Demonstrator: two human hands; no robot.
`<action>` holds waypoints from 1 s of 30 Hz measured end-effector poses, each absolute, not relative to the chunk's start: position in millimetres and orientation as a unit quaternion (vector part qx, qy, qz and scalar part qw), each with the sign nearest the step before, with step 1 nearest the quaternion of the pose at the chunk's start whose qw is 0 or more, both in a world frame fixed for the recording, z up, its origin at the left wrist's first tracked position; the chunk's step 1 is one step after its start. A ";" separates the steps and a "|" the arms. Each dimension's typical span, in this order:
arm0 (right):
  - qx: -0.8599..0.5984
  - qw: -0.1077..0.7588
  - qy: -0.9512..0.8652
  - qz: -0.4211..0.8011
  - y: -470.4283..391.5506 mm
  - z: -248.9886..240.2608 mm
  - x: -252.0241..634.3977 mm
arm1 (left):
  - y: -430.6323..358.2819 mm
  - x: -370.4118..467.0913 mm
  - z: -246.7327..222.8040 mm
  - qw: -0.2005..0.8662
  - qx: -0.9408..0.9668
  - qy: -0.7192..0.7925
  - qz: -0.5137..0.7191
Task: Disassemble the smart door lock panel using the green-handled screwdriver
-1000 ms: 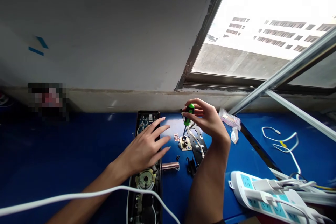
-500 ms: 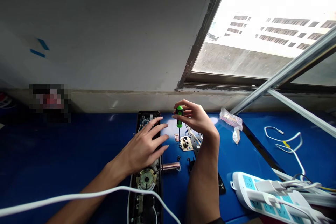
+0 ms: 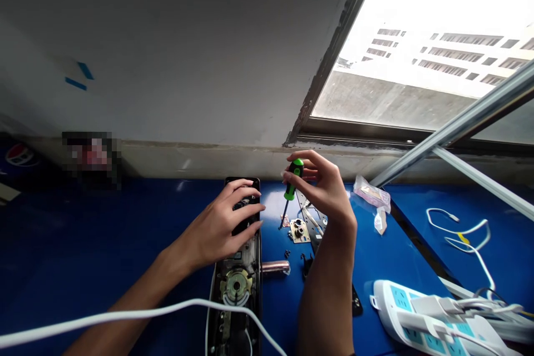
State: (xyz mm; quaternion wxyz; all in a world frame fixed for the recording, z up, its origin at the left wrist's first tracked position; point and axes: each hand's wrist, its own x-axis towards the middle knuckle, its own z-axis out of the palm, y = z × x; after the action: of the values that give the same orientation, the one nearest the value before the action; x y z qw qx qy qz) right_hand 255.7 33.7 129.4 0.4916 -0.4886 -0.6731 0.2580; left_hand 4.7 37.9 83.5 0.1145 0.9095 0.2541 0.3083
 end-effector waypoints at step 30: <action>-0.352 0.749 -0.549 0.117 46.7 144.5 194.0 | 65.2 -32.1 88.6 0.179 0.882 0.277 0.337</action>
State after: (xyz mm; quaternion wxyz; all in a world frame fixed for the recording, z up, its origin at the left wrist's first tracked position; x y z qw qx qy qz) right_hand 194.0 46.7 144.5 0.7494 -0.3515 -0.5488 0.1169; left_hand -32.1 65.2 88.6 0.1789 0.8818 0.2768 0.3373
